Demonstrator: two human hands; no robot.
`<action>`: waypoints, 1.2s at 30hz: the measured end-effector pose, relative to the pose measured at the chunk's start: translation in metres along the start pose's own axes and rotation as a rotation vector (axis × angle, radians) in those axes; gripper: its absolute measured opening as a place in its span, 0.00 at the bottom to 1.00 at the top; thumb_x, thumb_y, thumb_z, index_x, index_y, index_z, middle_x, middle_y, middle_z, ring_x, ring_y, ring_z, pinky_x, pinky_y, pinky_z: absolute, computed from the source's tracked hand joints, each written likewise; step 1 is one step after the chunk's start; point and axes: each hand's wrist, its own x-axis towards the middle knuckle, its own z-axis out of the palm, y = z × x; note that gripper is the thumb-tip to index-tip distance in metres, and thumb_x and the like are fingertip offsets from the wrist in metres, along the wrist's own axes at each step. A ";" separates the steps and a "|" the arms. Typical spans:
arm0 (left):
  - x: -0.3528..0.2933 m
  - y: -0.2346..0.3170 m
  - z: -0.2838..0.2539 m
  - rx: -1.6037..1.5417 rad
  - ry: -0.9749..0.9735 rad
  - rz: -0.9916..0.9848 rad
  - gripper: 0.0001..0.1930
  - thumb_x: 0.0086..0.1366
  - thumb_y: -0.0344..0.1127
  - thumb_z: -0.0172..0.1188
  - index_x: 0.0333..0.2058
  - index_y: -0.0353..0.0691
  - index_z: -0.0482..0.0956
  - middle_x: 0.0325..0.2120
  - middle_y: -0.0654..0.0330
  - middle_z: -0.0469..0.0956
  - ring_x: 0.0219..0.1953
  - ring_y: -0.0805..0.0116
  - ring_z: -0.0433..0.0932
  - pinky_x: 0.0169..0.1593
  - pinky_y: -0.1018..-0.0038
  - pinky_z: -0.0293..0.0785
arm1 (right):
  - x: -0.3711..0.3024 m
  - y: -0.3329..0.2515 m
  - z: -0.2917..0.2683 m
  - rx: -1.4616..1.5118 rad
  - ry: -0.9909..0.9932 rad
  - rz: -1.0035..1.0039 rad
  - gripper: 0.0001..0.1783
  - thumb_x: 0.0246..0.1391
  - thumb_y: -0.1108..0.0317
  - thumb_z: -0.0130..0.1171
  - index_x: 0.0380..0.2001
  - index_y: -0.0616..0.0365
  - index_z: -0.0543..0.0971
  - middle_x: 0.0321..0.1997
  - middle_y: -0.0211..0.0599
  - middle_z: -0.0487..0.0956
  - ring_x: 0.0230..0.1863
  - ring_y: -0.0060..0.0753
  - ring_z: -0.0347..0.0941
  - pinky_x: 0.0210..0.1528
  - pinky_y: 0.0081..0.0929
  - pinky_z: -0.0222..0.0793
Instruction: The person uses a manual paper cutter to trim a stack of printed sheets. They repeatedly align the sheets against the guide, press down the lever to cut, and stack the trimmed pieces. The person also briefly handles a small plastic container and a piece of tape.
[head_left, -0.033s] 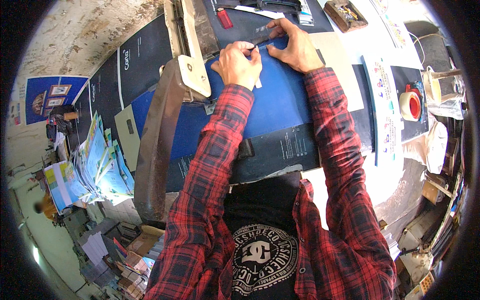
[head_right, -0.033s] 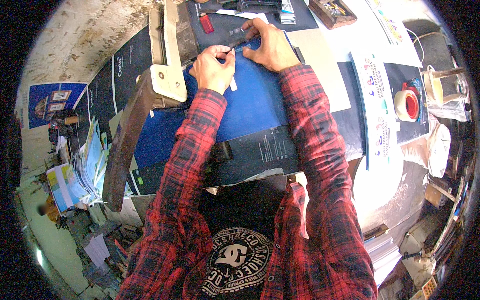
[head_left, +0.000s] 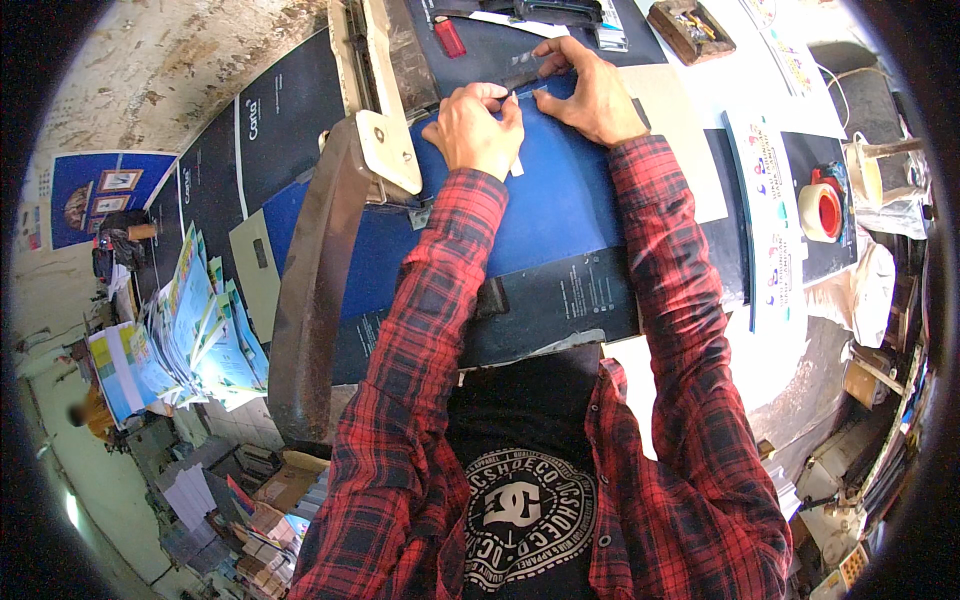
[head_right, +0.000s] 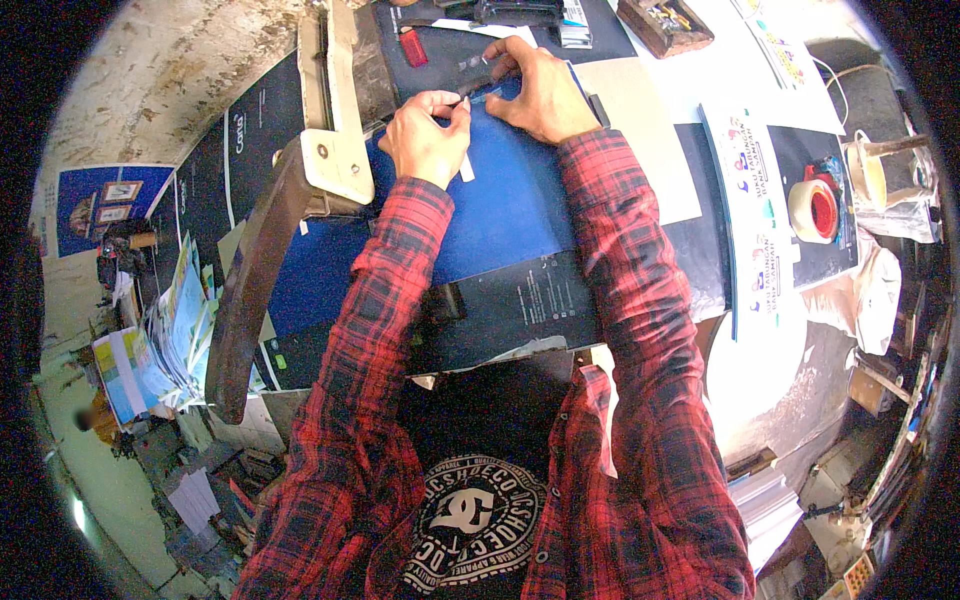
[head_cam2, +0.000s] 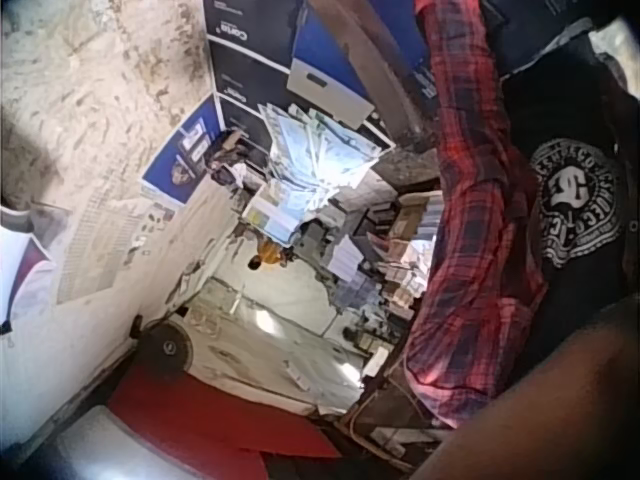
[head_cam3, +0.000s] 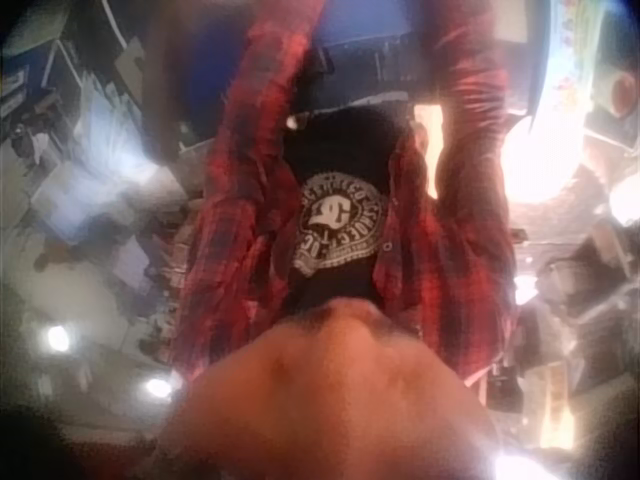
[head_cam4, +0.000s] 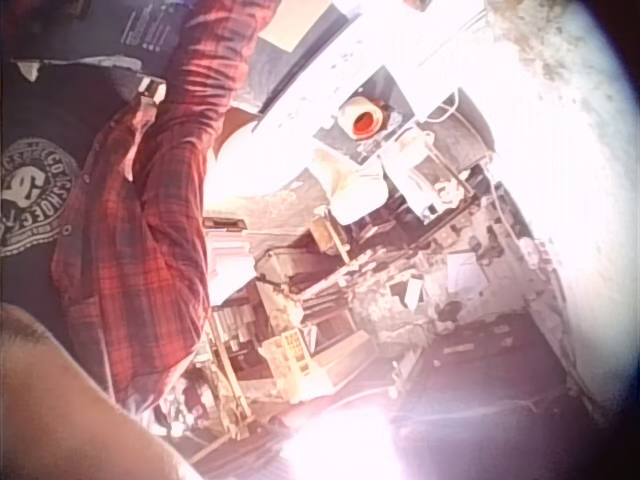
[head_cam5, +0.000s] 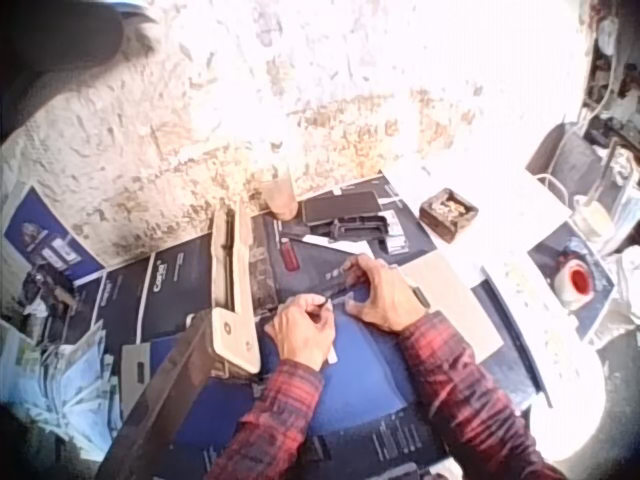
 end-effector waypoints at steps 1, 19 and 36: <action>0.000 0.000 0.000 -0.004 0.008 0.005 0.08 0.53 0.40 0.69 0.31 0.47 0.84 0.30 0.63 0.81 0.41 0.60 0.78 0.48 0.55 0.63 | 0.000 0.000 0.000 0.001 -0.001 0.002 0.27 0.38 0.67 0.69 0.46 0.56 0.76 0.37 0.45 0.83 0.42 0.49 0.81 0.48 0.39 0.75; -0.029 0.001 -0.006 0.283 0.175 0.428 0.14 0.56 0.39 0.63 0.43 0.50 0.81 0.33 0.62 0.75 0.41 0.56 0.74 0.43 0.52 0.67 | -0.002 0.004 0.003 0.017 0.018 -0.007 0.28 0.38 0.67 0.70 0.47 0.53 0.76 0.38 0.43 0.82 0.44 0.49 0.78 0.51 0.40 0.73; -0.032 0.006 -0.008 0.405 0.121 0.412 0.16 0.58 0.42 0.60 0.44 0.47 0.85 0.36 0.60 0.74 0.44 0.57 0.73 0.45 0.54 0.67 | -0.002 0.000 0.001 0.002 0.009 -0.015 0.25 0.40 0.66 0.68 0.46 0.54 0.76 0.38 0.42 0.82 0.44 0.49 0.77 0.50 0.41 0.72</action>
